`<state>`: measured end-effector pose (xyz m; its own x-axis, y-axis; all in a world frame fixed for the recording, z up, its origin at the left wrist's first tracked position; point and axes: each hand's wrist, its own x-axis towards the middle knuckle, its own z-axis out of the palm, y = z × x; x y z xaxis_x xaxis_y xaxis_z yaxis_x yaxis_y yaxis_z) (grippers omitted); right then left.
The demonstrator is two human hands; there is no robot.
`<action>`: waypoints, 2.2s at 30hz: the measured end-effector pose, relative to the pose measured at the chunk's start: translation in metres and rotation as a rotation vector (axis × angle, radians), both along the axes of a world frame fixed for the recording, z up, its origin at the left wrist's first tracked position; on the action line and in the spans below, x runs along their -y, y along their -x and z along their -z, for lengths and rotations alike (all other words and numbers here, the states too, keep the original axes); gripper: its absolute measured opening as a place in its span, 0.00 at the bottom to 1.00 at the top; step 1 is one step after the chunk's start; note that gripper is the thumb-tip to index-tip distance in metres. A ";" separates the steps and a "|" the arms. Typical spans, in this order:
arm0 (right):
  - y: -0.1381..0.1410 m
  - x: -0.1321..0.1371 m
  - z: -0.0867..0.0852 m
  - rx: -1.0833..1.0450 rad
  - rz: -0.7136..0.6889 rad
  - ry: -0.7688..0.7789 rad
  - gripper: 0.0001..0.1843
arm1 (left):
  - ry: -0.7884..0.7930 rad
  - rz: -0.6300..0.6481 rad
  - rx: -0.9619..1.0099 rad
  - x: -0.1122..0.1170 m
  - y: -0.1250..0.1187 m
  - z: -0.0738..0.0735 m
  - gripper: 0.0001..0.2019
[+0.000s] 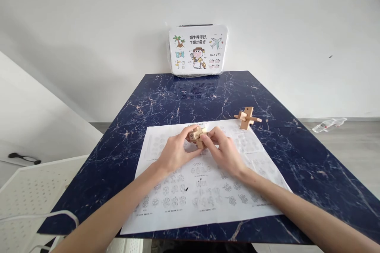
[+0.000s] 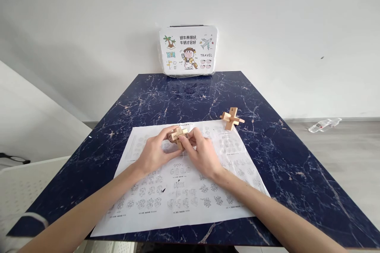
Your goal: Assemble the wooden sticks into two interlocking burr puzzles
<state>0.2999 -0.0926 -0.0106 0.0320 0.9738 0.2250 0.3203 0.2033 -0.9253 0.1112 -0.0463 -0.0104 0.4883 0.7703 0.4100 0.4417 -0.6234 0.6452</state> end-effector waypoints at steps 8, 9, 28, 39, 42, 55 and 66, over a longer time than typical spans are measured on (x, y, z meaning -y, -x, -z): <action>-0.002 0.002 -0.004 -0.003 -0.016 -0.040 0.19 | 0.078 -0.013 0.069 0.003 -0.003 -0.005 0.31; -0.003 0.002 -0.004 0.014 -0.015 -0.045 0.20 | 0.110 -0.009 0.096 0.003 -0.004 -0.007 0.31; -0.017 -0.010 -0.009 -0.126 -0.261 0.037 0.24 | 0.562 0.233 0.428 -0.001 -0.001 -0.018 0.34; -0.013 -0.015 -0.009 -0.486 -0.405 0.247 0.26 | 0.533 0.209 0.366 -0.002 0.000 -0.021 0.34; -0.012 -0.017 -0.005 -0.727 -0.317 0.346 0.26 | 0.502 0.089 0.354 -0.005 0.000 -0.017 0.32; -0.017 -0.026 -0.001 -1.226 -0.007 0.401 0.15 | 0.506 -0.037 0.320 -0.008 -0.004 -0.012 0.19; -0.003 -0.010 -0.011 -0.554 -0.451 0.345 0.21 | 0.404 0.133 0.094 0.005 -0.008 -0.015 0.11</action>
<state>0.3034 -0.0824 0.0000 -0.3630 0.9315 -0.0247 -0.2505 -0.1231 -0.9603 0.1191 -0.0509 0.0046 0.5695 0.8107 0.1360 0.3022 -0.3604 0.8825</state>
